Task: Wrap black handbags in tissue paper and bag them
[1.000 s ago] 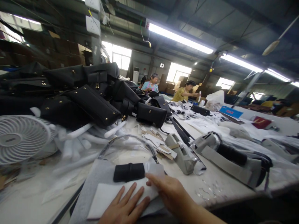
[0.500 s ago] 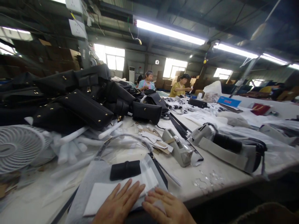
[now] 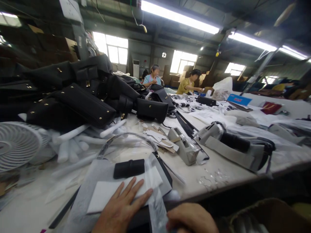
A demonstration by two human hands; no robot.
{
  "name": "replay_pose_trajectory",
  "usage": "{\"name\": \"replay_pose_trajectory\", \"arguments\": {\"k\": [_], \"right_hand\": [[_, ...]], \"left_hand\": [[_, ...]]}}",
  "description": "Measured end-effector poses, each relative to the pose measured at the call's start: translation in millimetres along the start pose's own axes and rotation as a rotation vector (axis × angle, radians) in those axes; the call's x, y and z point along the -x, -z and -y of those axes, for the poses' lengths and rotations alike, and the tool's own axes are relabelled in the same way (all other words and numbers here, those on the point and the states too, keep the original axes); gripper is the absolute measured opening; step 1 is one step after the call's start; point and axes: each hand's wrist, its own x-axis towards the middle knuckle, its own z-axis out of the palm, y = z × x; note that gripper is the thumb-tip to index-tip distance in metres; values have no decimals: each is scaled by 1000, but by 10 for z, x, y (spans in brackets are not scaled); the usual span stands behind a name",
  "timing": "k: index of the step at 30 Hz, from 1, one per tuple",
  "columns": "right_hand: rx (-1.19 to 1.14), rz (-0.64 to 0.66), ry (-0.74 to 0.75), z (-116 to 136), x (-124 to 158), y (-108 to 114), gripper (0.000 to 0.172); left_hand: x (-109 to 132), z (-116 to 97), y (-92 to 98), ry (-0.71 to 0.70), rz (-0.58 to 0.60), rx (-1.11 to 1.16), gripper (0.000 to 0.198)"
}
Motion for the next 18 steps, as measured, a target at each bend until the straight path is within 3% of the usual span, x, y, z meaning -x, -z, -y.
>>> {"name": "replay_pose_trajectory", "arguments": {"k": [3, 5, 9, 11, 14, 18], "right_hand": [[-67, -120, -523, -33, 240, -181, 38], [-164, -135, -708, -105, 382, -411, 34], [-607, -200, -836, -187, 514, -866, 49], [-713, -196, -896, -160, 512, -990, 39], [-666, -212, -944, -88, 516, -1029, 24], [-659, -179, -932, -16, 586, -976, 29]], "left_hand": [[-11, 27, 64, -36, 68, 49, 97], [-13, 51, 69, -51, 97, 74, 100], [-16, 58, 85, -18, 145, 106, 104], [-22, 49, 104, -8, 145, 122, 102], [-26, 41, 124, -14, 128, 136, 100], [-22, 46, 112, -9, 136, 115, 99]]}}
